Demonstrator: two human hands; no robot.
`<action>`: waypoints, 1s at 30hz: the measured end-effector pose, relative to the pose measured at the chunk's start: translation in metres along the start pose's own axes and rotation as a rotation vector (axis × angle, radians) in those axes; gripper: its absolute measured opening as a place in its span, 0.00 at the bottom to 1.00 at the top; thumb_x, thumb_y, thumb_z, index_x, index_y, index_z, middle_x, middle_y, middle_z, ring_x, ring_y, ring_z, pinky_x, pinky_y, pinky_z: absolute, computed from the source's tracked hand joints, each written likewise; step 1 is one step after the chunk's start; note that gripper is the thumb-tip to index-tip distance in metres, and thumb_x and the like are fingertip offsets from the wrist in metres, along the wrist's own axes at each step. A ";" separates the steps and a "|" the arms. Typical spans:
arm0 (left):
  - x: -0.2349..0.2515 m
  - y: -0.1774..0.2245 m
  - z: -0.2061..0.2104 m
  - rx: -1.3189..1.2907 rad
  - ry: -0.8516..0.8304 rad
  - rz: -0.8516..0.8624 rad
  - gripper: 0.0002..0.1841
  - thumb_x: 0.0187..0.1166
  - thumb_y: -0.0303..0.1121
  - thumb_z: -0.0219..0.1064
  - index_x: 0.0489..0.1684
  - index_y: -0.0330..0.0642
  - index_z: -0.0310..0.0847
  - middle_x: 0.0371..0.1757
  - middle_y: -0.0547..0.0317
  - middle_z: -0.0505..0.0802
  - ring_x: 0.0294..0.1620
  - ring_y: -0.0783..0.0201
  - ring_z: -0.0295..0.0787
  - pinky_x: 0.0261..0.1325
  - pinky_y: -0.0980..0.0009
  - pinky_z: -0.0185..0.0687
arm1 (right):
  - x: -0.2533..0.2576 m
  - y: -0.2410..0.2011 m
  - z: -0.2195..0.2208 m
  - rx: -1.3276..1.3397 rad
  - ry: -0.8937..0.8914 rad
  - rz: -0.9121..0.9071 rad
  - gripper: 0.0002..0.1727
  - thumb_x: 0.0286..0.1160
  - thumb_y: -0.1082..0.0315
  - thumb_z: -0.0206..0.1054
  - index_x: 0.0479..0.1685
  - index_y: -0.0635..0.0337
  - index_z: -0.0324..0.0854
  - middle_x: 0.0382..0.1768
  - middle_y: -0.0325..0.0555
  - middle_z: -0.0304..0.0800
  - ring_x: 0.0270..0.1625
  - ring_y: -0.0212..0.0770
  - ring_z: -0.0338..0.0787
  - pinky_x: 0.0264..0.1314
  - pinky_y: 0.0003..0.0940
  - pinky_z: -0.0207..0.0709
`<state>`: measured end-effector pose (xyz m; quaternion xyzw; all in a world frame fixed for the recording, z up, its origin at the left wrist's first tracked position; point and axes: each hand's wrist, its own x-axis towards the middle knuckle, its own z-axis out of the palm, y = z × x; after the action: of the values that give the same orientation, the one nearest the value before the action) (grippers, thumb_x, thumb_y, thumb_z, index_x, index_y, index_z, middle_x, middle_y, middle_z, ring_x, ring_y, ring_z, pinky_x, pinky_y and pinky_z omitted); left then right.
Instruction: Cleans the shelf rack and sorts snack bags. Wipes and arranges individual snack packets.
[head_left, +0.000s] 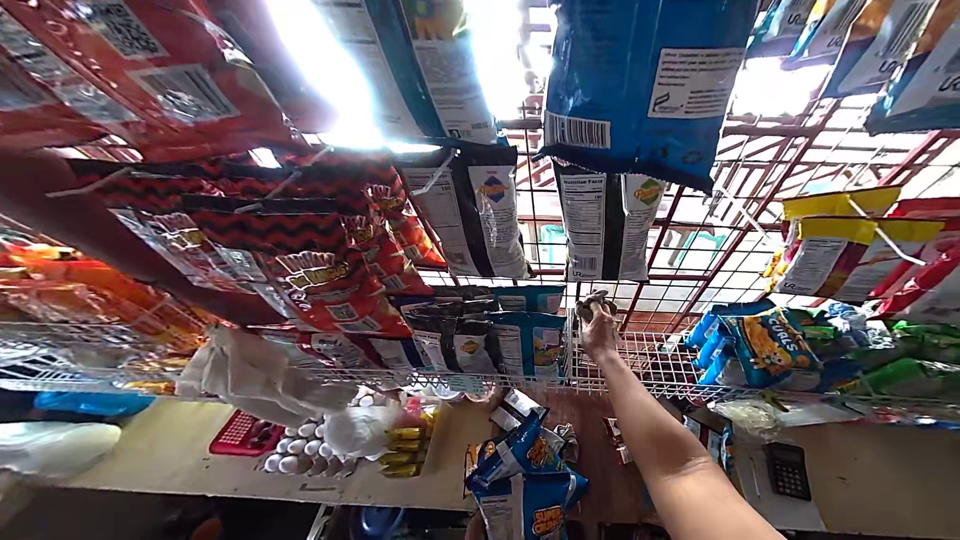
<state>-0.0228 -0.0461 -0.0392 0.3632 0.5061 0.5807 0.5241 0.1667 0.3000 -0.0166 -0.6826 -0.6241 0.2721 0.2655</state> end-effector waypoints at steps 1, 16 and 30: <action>0.000 -0.001 0.000 0.012 -0.004 -0.007 0.34 0.43 0.47 0.91 0.52 0.55 0.81 0.42 0.80 0.97 0.45 0.81 0.93 0.54 0.76 0.91 | 0.000 0.000 -0.011 -0.003 -0.020 0.035 0.21 0.82 0.65 0.64 0.72 0.60 0.81 0.73 0.61 0.82 0.75 0.59 0.82 0.78 0.55 0.73; 0.003 0.006 0.005 -0.022 -0.041 0.016 0.30 0.48 0.43 0.89 0.55 0.60 0.85 0.47 0.79 0.97 0.49 0.80 0.94 0.57 0.75 0.91 | 0.016 0.012 0.010 0.172 0.545 0.073 0.23 0.83 0.67 0.65 0.73 0.72 0.77 0.74 0.70 0.78 0.81 0.66 0.74 0.85 0.53 0.64; -0.002 0.006 0.008 -0.017 -0.062 -0.069 0.35 0.45 0.47 0.90 0.59 0.62 0.84 0.49 0.79 0.97 0.51 0.80 0.93 0.58 0.75 0.91 | 0.002 0.014 -0.006 0.618 0.591 0.465 0.25 0.79 0.70 0.67 0.73 0.72 0.74 0.70 0.70 0.80 0.74 0.63 0.80 0.78 0.52 0.72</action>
<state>-0.0166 -0.0465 -0.0310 0.3589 0.4966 0.5552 0.5624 0.1815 0.3009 -0.0220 -0.7413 -0.2427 0.2912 0.5538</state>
